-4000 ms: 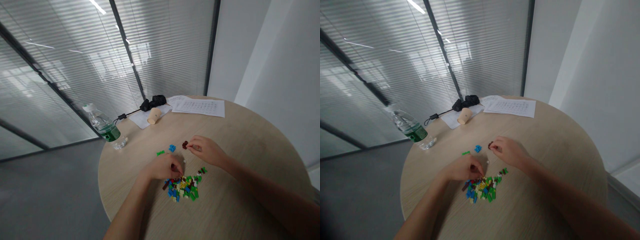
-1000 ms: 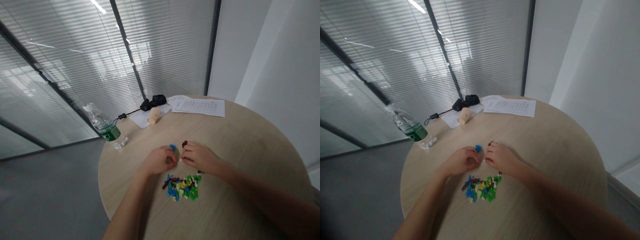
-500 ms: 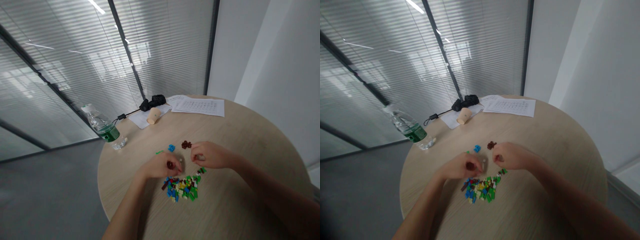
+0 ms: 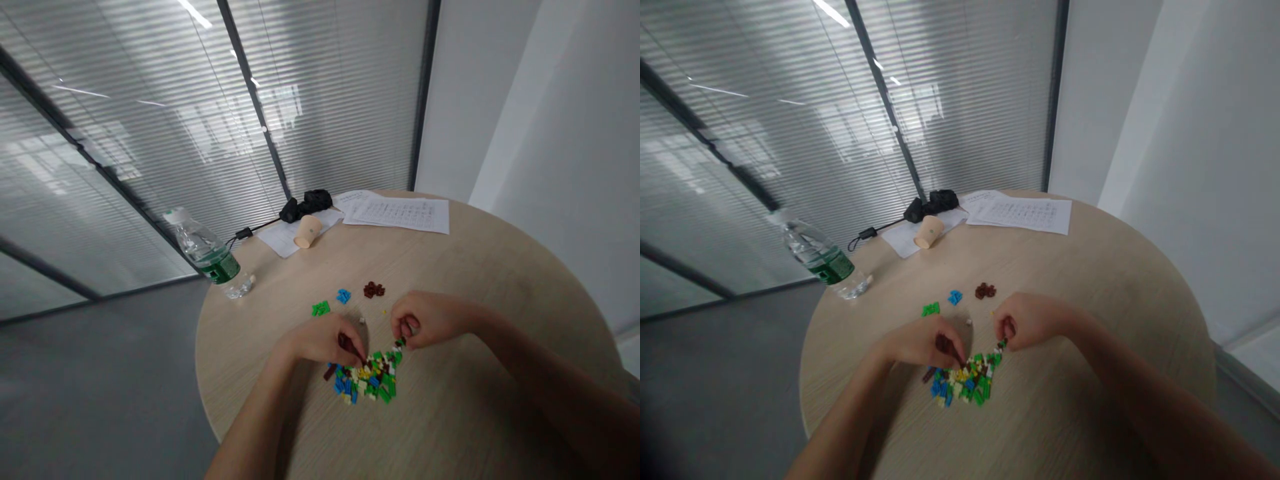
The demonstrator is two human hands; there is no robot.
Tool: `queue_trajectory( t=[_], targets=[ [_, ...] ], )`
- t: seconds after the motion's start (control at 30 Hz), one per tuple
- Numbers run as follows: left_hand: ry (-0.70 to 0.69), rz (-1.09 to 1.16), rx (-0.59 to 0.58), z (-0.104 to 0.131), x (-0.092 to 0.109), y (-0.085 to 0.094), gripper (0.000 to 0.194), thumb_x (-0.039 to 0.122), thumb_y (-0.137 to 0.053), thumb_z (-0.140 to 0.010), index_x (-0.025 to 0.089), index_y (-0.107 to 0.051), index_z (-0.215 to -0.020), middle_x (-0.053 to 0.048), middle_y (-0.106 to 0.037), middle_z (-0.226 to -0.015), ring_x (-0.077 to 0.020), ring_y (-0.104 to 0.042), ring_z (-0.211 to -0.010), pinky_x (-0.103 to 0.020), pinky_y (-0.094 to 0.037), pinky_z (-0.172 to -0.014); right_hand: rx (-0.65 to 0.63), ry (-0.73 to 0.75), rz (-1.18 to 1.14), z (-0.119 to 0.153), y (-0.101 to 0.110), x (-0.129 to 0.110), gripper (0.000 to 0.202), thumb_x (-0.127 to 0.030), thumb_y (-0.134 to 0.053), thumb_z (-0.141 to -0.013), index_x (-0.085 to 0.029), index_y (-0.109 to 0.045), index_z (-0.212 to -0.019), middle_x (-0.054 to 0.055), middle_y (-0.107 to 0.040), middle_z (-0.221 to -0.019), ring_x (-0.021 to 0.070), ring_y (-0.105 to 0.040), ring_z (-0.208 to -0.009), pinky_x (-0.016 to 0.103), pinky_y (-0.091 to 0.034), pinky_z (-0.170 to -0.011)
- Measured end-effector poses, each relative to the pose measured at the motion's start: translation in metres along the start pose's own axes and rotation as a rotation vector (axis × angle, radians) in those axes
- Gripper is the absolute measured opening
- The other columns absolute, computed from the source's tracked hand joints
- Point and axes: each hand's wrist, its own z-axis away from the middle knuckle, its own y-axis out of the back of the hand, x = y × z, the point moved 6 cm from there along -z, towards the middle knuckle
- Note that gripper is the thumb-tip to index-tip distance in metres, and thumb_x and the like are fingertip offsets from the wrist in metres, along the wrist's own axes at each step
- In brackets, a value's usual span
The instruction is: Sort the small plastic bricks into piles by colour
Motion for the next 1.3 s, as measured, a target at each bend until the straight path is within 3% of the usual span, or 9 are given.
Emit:
queue_trajectory(
  t=[0.17, 0.43, 0.7, 0.8, 1.03, 1.13, 1.3],
  targets=[
    [-0.013, 0.046, -0.012, 0.0, 0.002, -0.002, 0.017, 0.022, -0.065, -0.069, 0.016, -0.07, -0.084, 0.0, -0.066, -0.067, -0.008, -0.056, -0.057, -0.017, -0.041, -0.054, 0.013, -0.006, 0.051, -0.001, 0.001, -0.002, 0.013, -0.018, -0.061, -0.06, -0.014, -0.068, -0.071, 0.001, -0.061, -0.064, 0.0105, -0.051, -0.057, 0.019, -0.038, -0.051],
    [-0.037, 0.029, 0.132, -0.001, 0.006, 0.007, 0.019, 0.028, -0.06, -0.073, 0.014, -0.068, -0.082, 0.001, -0.06, -0.064, -0.0074, -0.051, -0.055, -0.017, -0.039, -0.053, 0.074, 0.084, 0.09, -0.001, 0.002, -0.007, 0.014, -0.016, -0.054, -0.065, -0.014, -0.067, -0.07, 0.001, -0.062, -0.065, 0.0094, -0.051, -0.055, 0.019, -0.037, -0.052],
    [-0.05, 0.021, 0.152, -0.002, 0.003, 0.006, 0.018, 0.026, -0.056, -0.073, 0.014, -0.067, -0.082, 0.0, -0.06, -0.065, -0.0074, -0.05, -0.056, -0.018, -0.039, -0.053, 0.105, 0.136, 0.098, -0.003, 0.003, -0.011, 0.011, -0.015, -0.054, -0.068, -0.014, -0.064, -0.067, 0.0, -0.057, -0.062, 0.0088, -0.048, -0.053, 0.019, -0.035, -0.051],
    [-0.059, 0.013, 0.174, -0.003, 0.004, 0.008, 0.017, 0.023, -0.055, -0.073, 0.013, -0.067, -0.081, 0.0, -0.06, -0.066, -0.0073, -0.049, -0.056, -0.018, -0.038, -0.053, 0.224, 0.154, 0.055, -0.004, 0.014, -0.014, 0.01, -0.018, -0.054, -0.072, -0.014, -0.064, -0.071, 0.0, -0.057, -0.066, 0.0096, -0.049, -0.057, 0.02, -0.035, -0.053],
    [-0.062, 0.012, 0.179, -0.003, 0.006, 0.008, 0.015, 0.02, -0.055, -0.073, 0.013, -0.067, -0.08, 0.001, -0.06, -0.065, -0.0068, -0.048, -0.055, -0.017, -0.037, -0.053, 0.786, 0.004, 0.154, -0.012, 0.042, 0.016, 0.014, -0.026, -0.052, -0.082, -0.017, -0.061, -0.077, 0.004, -0.062, -0.08, 0.0159, -0.054, -0.075, 0.027, -0.039, -0.069],
    [-0.069, 0.003, 0.18, -0.004, 0.005, 0.007, 0.014, 0.02, -0.055, -0.073, 0.013, -0.066, -0.079, 0.002, -0.058, -0.064, -0.0062, -0.046, -0.054, -0.016, -0.036, -0.053, 0.843, -0.004, 0.194, -0.021, 0.039, 0.027, 0.012, -0.024, -0.054, -0.081, -0.017, -0.06, -0.074, 0.005, -0.062, -0.081, 0.0175, -0.054, -0.08, 0.029, -0.039, -0.075],
    [-0.097, -0.045, 0.185, -0.007, 0.006, 0.006, 0.016, 0.019, -0.054, -0.075, 0.014, -0.066, -0.084, 0.002, -0.057, -0.064, -0.0061, -0.046, -0.055, -0.016, -0.034, -0.052, 0.817, -0.004, 0.179, -0.031, 0.034, 0.029, 0.015, -0.026, -0.055, -0.082, -0.018, -0.062, -0.072, 0.004, -0.063, -0.08, 0.0174, -0.054, -0.08, 0.029, -0.039, -0.075]
  ],
)
